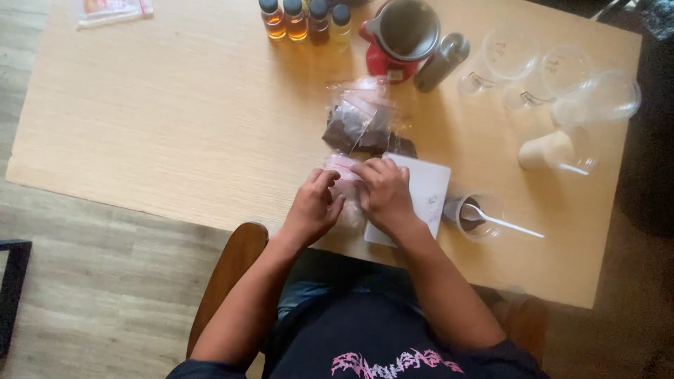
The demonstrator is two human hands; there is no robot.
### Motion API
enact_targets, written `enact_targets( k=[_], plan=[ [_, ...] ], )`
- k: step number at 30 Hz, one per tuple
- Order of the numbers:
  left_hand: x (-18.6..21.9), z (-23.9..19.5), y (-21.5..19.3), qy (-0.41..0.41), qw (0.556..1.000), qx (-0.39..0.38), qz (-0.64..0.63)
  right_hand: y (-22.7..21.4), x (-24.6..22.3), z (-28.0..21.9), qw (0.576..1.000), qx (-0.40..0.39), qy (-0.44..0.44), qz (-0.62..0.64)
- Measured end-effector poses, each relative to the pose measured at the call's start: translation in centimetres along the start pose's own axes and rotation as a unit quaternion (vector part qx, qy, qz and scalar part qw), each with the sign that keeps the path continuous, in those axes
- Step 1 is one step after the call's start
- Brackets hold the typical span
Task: The person scoops a dark brown powder from a plastic cup using a white plastic spoon and transfers it into small, clear plastic bags. They seal each bag after filling it and place it on the table. The process is repeated multiple times.
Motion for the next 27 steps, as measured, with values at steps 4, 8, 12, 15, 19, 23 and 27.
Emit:
enact_targets(
  k=[4,8,12,15,19,23,27],
  plan=[
    [-0.6,-0.1,0.6,-0.014,1.000,-0.012,-0.022,-0.3,-0.6,-0.1,1.000,0.017,-0.004,0.014],
    [-0.7,0.2,0.7,-0.019,0.999,-0.031,-0.022,-0.2,-0.7,0.0,1.000,0.028,0.000,0.013],
    [0.0,0.5,0.2,-0.025,0.999,-0.037,-0.027,-0.1,-0.7,0.0,0.999,0.035,-0.005,0.037],
    [-0.3,0.6,0.5,-0.020,0.999,-0.039,-0.002,-0.5,-1.3,0.0,0.998,0.051,-0.012,0.035],
    [-0.5,0.6,0.7,-0.018,0.999,-0.037,0.006,-1.0,-1.9,0.0,0.997,0.061,-0.022,0.043],
    [-0.3,0.4,0.5,-0.008,1.000,-0.016,0.021,-2.1,-2.7,-0.1,0.993,0.069,-0.002,0.099],
    [1.7,0.1,-1.3,0.041,0.993,0.076,0.080,-3.7,-3.5,0.0,0.969,0.067,0.070,0.225]
  ],
)
Point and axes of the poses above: each hand's wrist, its own z-axis towards the middle knuckle, its own y-axis out of the palm, x = y × z, the point moved 5 cm from there along z, towards the middle knuckle, and after that the axes turned 15 degrees about z, right-handed, at the moved point
